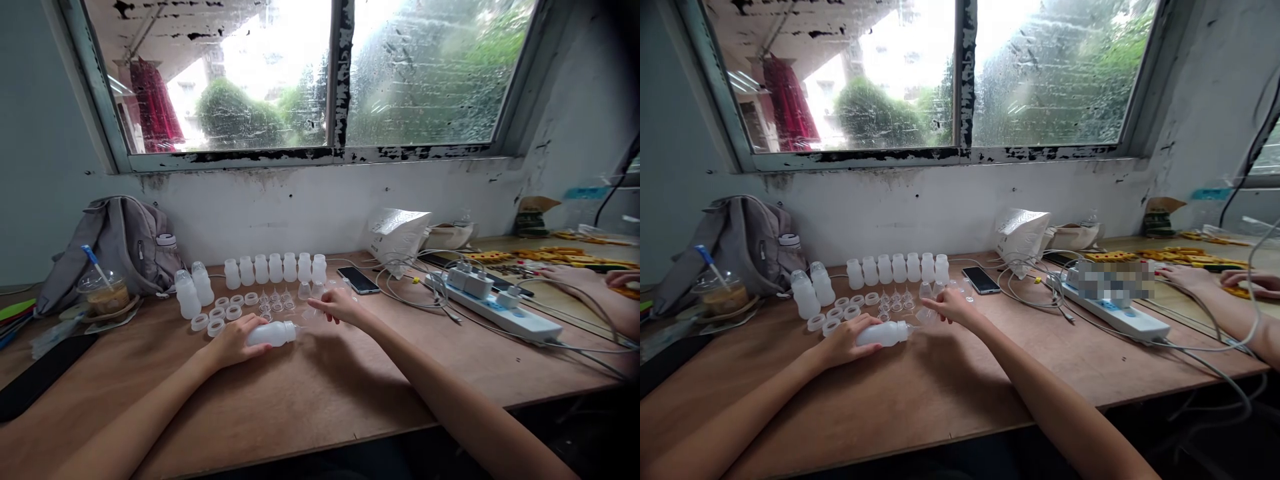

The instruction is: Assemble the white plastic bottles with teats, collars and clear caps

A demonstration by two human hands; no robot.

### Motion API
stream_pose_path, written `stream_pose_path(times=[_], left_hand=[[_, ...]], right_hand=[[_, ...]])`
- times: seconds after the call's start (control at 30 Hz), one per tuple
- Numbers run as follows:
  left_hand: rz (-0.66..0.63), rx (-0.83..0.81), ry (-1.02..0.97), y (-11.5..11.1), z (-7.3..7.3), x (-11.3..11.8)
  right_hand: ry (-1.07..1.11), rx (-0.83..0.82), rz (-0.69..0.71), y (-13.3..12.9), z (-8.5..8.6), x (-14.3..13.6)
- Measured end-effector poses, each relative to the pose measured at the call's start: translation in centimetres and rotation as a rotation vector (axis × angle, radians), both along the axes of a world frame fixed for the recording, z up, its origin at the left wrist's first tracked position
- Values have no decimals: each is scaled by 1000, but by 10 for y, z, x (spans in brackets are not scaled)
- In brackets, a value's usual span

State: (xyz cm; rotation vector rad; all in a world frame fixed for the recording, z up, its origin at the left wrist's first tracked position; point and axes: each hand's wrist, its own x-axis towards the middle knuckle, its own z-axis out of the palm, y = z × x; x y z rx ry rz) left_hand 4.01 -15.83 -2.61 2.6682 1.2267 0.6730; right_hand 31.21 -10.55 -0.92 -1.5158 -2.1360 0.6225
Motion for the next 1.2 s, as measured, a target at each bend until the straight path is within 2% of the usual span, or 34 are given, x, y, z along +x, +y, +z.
stream_pose_path(times=[0.2, 0.43, 0.7, 0.9, 1.03, 1.2], left_hand=[[-4, 12, -3, 0, 0, 0], [3, 6, 10, 0, -1, -1], [2, 18, -10, -1, 0, 1], [15, -27, -33, 0, -1, 0], [41, -72, -63, 5, -6, -1], [40, -112, -86, 9, -8, -2]], right_hand=[[-183, 140, -61, 4, -15, -11], [-334, 59, -9, 1, -25, -14], [-435, 141, 34, 0, -35, -21], [-371, 171, 47, -6, -33, -23], [-228, 200, 182, -9, -28, -21], [-180, 148, 298, -6, -25, -16]])
